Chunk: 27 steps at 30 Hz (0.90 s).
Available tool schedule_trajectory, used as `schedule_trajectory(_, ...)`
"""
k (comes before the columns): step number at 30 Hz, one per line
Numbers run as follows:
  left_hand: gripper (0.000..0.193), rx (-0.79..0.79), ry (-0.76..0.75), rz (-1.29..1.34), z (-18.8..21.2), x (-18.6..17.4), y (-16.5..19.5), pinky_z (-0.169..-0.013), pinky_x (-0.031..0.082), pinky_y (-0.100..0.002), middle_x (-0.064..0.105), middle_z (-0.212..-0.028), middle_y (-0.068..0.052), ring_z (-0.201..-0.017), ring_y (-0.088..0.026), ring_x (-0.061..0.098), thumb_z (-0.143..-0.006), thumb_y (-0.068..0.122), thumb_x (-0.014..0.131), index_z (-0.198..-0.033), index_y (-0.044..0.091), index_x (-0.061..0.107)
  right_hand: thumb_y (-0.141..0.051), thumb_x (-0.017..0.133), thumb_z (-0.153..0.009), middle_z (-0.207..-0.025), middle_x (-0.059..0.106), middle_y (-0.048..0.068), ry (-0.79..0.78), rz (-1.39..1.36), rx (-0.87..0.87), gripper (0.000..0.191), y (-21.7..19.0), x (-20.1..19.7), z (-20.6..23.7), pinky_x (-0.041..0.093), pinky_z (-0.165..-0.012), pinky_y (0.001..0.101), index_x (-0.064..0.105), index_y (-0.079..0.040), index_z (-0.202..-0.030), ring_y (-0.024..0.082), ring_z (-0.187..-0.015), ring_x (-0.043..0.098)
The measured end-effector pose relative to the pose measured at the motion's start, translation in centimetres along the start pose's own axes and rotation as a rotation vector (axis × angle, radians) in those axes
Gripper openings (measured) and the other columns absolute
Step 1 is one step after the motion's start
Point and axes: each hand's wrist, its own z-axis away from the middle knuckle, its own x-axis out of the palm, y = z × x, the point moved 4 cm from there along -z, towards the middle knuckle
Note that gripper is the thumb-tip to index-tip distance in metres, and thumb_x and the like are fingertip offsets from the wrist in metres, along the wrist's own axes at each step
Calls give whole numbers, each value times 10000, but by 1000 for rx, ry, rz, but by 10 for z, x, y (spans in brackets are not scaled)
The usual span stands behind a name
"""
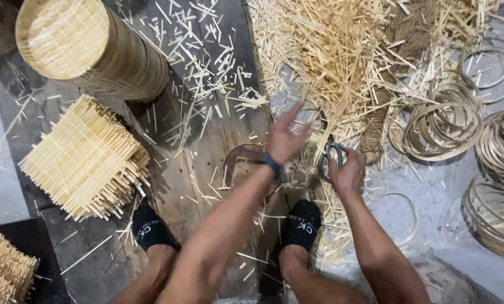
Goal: The person assembles small round bamboo trays by placing a circular bamboo ring over a square woven mat, then uses shears to trim the excess mat material flush with the ring. The finished trays are stacked nearby.
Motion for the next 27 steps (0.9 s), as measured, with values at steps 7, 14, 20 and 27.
schedule_trajectory(7,339,-519,-193,-455,27,-127,-89,-841,578,-389,792,-994,-89,-895,-261,759,-915,467,673,-1085,210,815,-173,732,-911,-980,764,84,-762,-715,440,302,-72,60,30,583,-650,281,708,-43,-1182,143,-786,704)
schedule_trajectory(14,254,-598,-81,-106,37,-95,-99,-772,584,-313,813,-931,-53,-824,-175,752,-797,282,834,-1008,140,831,-136,773,-871,-914,761,88,-753,-717,569,314,-105,61,29,564,-554,298,731,-3,-1152,136,-645,664)
schedule_trajectory(20,190,-617,30,-38,38,-85,-125,-698,592,-302,810,-849,-83,-721,-150,740,-774,196,865,-928,88,843,-159,821,-833,-803,770,108,-722,-536,472,215,-99,61,24,517,-486,299,798,-19,-995,121,-539,630)
schedule_trajectory(27,275,-480,-11,-60,41,-92,-132,-740,581,-322,806,-931,-79,-780,-175,737,-909,340,776,-1039,102,820,-169,837,-829,-830,791,83,-498,-651,207,237,-107,53,28,563,-590,259,805,-8,-999,84,-662,693)
